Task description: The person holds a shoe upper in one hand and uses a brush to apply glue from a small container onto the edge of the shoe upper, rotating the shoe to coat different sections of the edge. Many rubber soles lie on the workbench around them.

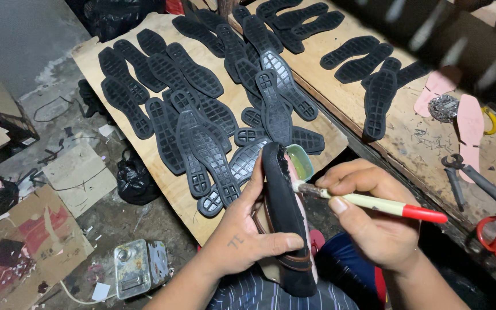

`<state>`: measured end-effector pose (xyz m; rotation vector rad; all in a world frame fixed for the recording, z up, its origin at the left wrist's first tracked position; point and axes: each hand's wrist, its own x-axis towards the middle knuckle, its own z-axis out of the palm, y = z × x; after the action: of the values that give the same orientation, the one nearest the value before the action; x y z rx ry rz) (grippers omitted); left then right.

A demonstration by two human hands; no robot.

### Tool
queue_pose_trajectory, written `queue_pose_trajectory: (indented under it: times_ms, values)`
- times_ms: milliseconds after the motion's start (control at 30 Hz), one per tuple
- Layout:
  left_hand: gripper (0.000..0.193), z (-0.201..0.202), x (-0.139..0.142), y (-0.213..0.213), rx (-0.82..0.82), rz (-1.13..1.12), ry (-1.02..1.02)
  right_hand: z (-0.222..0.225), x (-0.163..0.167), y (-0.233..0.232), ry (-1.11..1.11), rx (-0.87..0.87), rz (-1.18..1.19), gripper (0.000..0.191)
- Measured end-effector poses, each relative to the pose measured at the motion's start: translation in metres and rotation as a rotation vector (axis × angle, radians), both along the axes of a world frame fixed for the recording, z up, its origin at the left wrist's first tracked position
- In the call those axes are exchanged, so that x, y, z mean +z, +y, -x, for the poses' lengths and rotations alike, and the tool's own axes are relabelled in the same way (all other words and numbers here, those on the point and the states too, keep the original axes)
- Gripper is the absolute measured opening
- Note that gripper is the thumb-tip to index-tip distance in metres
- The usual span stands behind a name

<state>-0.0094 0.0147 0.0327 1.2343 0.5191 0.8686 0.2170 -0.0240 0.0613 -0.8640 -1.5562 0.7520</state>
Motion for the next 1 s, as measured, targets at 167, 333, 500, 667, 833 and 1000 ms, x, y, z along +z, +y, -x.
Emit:
queue_pose_trajectory:
  times_ms: [167, 333, 500, 667, 833, 1000]
  values:
    - [0.124, 0.001, 0.001, -0.001, 0.001, -0.055, 0.016, 0.004, 0.002, 0.003, 0.019, -0.092, -0.044, 0.017]
    - [0.125, 0.001, 0.0, -0.002, -0.011, -0.054, 0.022, 0.008, 0.007, 0.009, -0.014, -0.099, -0.069, 0.017]
    - [0.126, 0.0, 0.0, -0.001, -0.027, -0.028, 0.016, 0.009, 0.008, 0.01, -0.021, -0.061, -0.058, 0.017]
    - [0.126, 0.0, -0.002, -0.001, -0.021, 0.022, 0.007, 0.007, 0.004, 0.009, -0.013, -0.041, -0.029, 0.018]
    - [0.125, 0.0, -0.002, -0.001, -0.029, 0.036, -0.008, 0.008, -0.004, 0.009, 0.046, -0.019, -0.013, 0.018]
    - [0.123, 0.001, -0.003, -0.002, -0.018, 0.0, 0.001, 0.009, -0.01, 0.008, 0.106, -0.018, 0.005, 0.018]
